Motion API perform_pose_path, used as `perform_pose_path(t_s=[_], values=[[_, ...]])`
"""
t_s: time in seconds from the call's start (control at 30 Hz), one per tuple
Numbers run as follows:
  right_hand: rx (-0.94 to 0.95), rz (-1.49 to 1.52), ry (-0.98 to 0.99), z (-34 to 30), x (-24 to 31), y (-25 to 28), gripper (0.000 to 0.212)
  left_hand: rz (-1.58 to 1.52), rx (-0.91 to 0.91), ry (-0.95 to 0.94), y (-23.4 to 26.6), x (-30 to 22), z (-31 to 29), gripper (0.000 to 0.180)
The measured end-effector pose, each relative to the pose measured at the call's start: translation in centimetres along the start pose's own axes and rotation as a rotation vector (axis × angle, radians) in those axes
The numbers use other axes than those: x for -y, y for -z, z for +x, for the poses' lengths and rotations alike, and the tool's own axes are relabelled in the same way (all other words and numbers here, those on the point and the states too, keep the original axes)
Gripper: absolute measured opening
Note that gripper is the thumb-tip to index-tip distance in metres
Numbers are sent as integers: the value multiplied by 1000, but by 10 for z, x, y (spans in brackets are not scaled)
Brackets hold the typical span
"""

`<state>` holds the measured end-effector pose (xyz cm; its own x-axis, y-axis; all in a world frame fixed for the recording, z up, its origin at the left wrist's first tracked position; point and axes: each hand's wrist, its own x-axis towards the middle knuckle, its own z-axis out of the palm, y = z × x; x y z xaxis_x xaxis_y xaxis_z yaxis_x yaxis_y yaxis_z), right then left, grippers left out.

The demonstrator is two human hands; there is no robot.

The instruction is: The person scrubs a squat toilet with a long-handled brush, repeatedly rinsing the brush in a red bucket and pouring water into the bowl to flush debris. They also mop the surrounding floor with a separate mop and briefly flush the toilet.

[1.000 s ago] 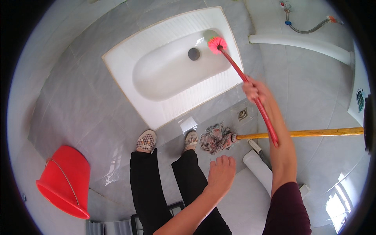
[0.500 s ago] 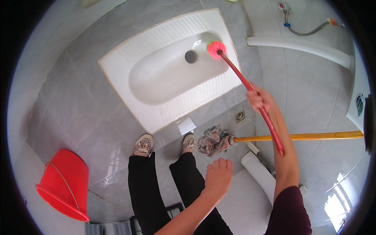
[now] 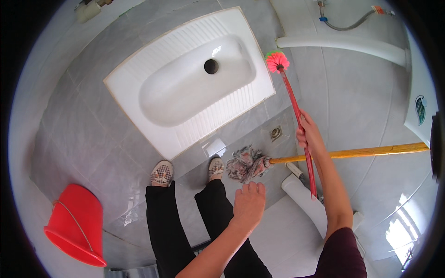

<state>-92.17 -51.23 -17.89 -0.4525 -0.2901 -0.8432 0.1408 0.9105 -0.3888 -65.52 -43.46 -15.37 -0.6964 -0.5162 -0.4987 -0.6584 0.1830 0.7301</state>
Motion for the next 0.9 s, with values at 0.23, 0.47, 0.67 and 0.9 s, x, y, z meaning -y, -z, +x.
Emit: perform_pose_path(t_s=[0.23,0.47,0.67,0.9], values=[[-157,-687,492,97,15,-12,40,-2,28,-48,1,-8,-3,31],[-175,-874,648,71,-68,46,42,-12,-20,-27,2,-3,-9,32],[-312,-1146,610,82,33,-35,42,12,-18,-51,2,-8,-12,32],[-94,-1426,585,20,2,-36,41,-47,-126,-8,8,-3,-16,32]])
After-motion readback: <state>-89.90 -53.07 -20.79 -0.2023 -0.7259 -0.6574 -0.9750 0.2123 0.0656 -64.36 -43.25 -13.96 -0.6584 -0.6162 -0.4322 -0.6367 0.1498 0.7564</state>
